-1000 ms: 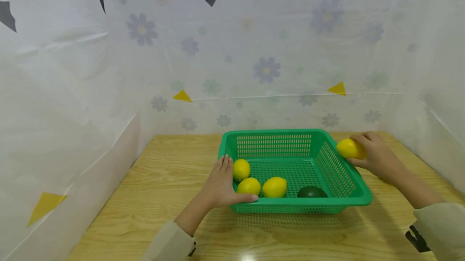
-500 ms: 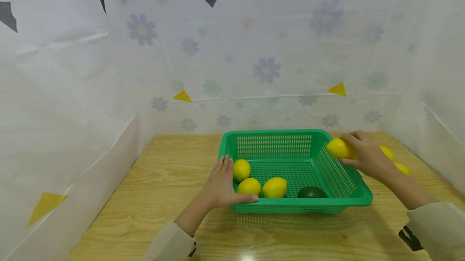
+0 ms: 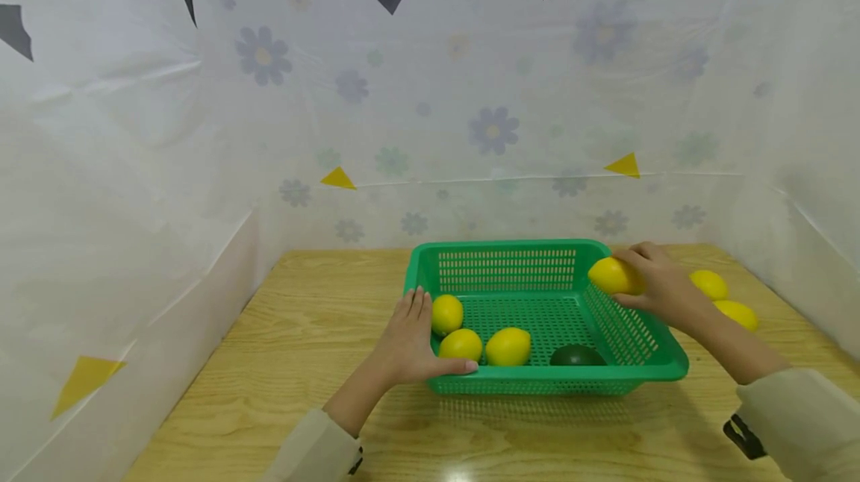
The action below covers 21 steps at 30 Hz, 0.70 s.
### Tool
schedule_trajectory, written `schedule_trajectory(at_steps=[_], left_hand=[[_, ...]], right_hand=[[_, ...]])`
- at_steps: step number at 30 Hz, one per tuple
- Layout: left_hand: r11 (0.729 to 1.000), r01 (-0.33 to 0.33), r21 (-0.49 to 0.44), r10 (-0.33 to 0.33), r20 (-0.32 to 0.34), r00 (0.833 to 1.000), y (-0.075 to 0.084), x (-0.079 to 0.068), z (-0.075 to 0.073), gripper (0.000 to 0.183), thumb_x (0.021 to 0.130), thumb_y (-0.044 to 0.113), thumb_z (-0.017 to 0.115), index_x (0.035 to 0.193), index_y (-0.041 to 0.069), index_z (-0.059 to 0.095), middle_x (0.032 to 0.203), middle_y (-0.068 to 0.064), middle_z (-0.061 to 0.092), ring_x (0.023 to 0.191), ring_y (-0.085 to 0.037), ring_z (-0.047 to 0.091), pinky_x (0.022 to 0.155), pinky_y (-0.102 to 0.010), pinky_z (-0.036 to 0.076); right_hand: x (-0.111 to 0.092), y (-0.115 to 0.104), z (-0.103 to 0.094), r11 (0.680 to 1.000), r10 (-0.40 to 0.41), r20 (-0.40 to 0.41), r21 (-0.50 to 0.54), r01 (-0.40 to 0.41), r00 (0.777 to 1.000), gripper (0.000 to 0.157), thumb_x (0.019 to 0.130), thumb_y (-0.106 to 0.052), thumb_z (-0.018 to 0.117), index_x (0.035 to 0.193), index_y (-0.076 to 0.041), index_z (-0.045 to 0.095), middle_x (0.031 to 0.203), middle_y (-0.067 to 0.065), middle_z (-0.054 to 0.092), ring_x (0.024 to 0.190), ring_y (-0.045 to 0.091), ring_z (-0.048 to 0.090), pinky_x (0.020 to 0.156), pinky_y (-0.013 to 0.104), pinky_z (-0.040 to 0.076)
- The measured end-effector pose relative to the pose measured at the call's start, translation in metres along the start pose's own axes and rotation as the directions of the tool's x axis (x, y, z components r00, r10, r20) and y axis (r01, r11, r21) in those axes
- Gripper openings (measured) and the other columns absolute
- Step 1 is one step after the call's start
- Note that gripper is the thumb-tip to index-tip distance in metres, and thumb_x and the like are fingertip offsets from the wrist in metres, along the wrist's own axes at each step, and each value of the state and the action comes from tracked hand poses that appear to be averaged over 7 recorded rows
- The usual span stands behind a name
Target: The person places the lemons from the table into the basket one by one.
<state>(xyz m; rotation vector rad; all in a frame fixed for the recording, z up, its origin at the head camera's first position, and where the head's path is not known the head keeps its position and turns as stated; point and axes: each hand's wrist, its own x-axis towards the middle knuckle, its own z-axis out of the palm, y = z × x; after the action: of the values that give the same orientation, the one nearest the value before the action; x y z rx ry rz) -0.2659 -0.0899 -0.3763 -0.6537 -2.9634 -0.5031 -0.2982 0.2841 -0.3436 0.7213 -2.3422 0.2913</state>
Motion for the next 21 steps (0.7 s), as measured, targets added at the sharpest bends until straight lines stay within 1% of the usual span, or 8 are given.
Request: schedule_trajectory(at_steps=[5, 10, 14, 17, 21], left_hand=[[1.000, 0.006, 0.003, -0.006, 0.002, 1.000, 0.000, 0.001, 0.001, 0.117, 0.073, 0.076, 0.052, 0.147, -0.003, 0.009, 0.155, -0.021, 0.005, 0.144, -0.032, 0.002, 0.118, -0.048, 0.007], [1.000, 0.006, 0.000, -0.006, -0.002, 1.000, 0.000, 0.001, 0.001, 0.116, 0.073, 0.074, 0.053, 0.148, -0.003, 0.009, 0.155, -0.021, 0.005, 0.144, -0.032, 0.001, 0.118, -0.048, 0.007], [1.000, 0.001, -0.001, -0.001, -0.001, 1.000, 0.000, 0.000, 0.001, 0.118, 0.072, 0.078, 0.051, 0.148, -0.003, 0.009, 0.154, -0.022, 0.005, 0.144, -0.033, 0.002, 0.118, -0.047, 0.007], [1.000, 0.004, -0.006, -0.004, 0.004, 1.000, 0.000, -0.001, 0.000, 0.120, 0.071, 0.081, 0.048, 0.148, -0.003, 0.009, 0.155, -0.022, 0.004, 0.144, -0.033, 0.001, 0.118, -0.047, 0.007], [1.000, 0.009, -0.011, -0.009, 0.004, 1.000, 0.000, -0.001, 0.000, 0.121, 0.070, 0.081, 0.049, 0.148, -0.003, 0.008, 0.155, -0.021, 0.004, 0.144, -0.032, 0.001, 0.118, -0.047, 0.007]], right_hand=[[0.003, -0.004, 0.002, 1.000, -0.010, 0.011, -0.006, 0.010, 1.000, 0.060, 0.060, -0.005, 0.084, 0.112, 0.009, 0.056, 0.100, 0.025, 0.052, 0.081, 0.033, 0.051, 0.061, 0.046, 0.050], [0.005, -0.008, 0.005, 1.000, -0.010, 0.049, 0.003, 0.010, 0.999, 0.059, 0.062, -0.008, 0.084, 0.112, 0.009, 0.057, 0.100, 0.024, 0.052, 0.081, 0.032, 0.052, 0.062, 0.044, 0.050], [0.006, -0.008, 0.009, 0.999, 0.013, 0.085, 0.031, -0.015, 0.996, 0.057, 0.065, -0.010, 0.083, 0.112, 0.009, 0.057, 0.100, 0.024, 0.054, 0.080, 0.030, 0.053, 0.062, 0.042, 0.050], [0.006, -0.010, 0.013, 0.997, 0.031, 0.127, 0.061, -0.039, 0.991, 0.057, 0.066, -0.010, 0.082, 0.113, 0.010, 0.057, 0.101, 0.026, 0.054, 0.081, 0.031, 0.053, 0.063, 0.043, 0.050], [0.008, -0.013, 0.017, 0.995, 0.036, 0.185, 0.088, -0.053, 0.982, 0.056, 0.068, -0.010, 0.081, 0.114, 0.011, 0.056, 0.103, 0.026, 0.054, 0.084, 0.033, 0.054, 0.066, 0.044, 0.051]])
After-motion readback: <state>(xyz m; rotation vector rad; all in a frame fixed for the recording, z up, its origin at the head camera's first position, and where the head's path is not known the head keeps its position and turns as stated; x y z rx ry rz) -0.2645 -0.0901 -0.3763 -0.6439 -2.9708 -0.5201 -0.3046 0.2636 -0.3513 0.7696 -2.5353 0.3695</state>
